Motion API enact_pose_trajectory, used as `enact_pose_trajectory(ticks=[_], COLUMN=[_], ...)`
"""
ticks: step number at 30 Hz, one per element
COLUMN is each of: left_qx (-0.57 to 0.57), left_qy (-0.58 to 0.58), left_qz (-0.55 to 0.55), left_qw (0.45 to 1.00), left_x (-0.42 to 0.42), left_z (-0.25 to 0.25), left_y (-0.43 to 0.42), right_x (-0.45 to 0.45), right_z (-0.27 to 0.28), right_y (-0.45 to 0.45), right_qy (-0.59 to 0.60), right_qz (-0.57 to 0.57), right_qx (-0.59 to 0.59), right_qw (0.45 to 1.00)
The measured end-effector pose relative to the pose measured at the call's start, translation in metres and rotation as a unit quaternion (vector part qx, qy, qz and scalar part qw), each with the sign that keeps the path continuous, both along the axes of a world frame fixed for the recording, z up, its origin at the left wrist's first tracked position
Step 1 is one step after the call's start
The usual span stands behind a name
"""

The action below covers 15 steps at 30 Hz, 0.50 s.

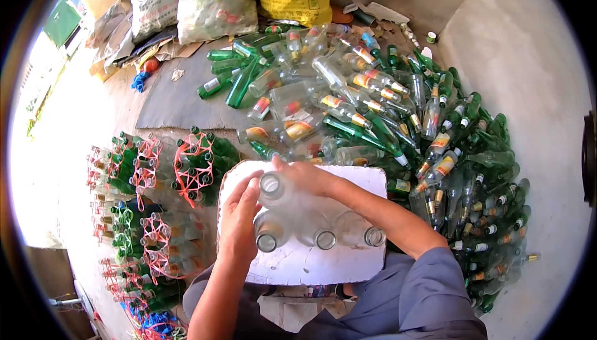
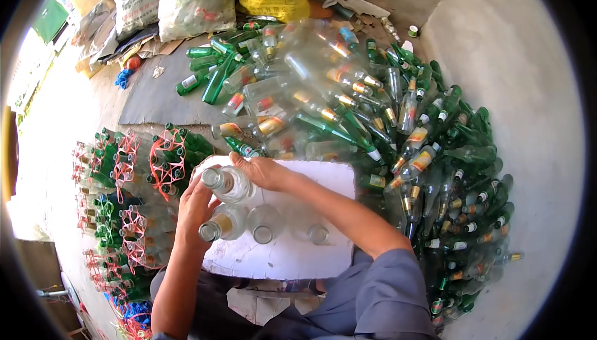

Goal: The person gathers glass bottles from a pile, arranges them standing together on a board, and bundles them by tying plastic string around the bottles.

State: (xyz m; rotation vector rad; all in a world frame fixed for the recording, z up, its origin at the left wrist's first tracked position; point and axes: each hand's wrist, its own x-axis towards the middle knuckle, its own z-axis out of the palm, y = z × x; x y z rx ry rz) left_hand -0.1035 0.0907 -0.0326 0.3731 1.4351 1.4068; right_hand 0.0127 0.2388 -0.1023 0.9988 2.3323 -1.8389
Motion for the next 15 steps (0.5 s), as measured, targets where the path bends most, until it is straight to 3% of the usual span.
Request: enact_pose_trajectory(ticks=[11, 14, 15], left_qx=[0.001, 0.005, 0.006], left_qy=[0.022, 0.026, 0.027], left_qz=[-0.01, -0.003, -0.003], left_qw=[1.0, 1.0, 1.0], left_x=[-0.004, -0.003, -0.003], left_z=[-0.004, -0.003, -0.004], left_y=[0.0, -0.002, -0.003], right_x=[0.01, 0.017, 0.021], right_z=[-0.026, -0.031, -0.036], right_y=[0.007, 0.023, 0.029], right_qy=[0.069, -0.032, -0.018], right_qz=[0.0, 0.012, 0.008], right_qx=[0.024, 0.014, 0.023], right_qw=[0.997, 0.999, 1.0])
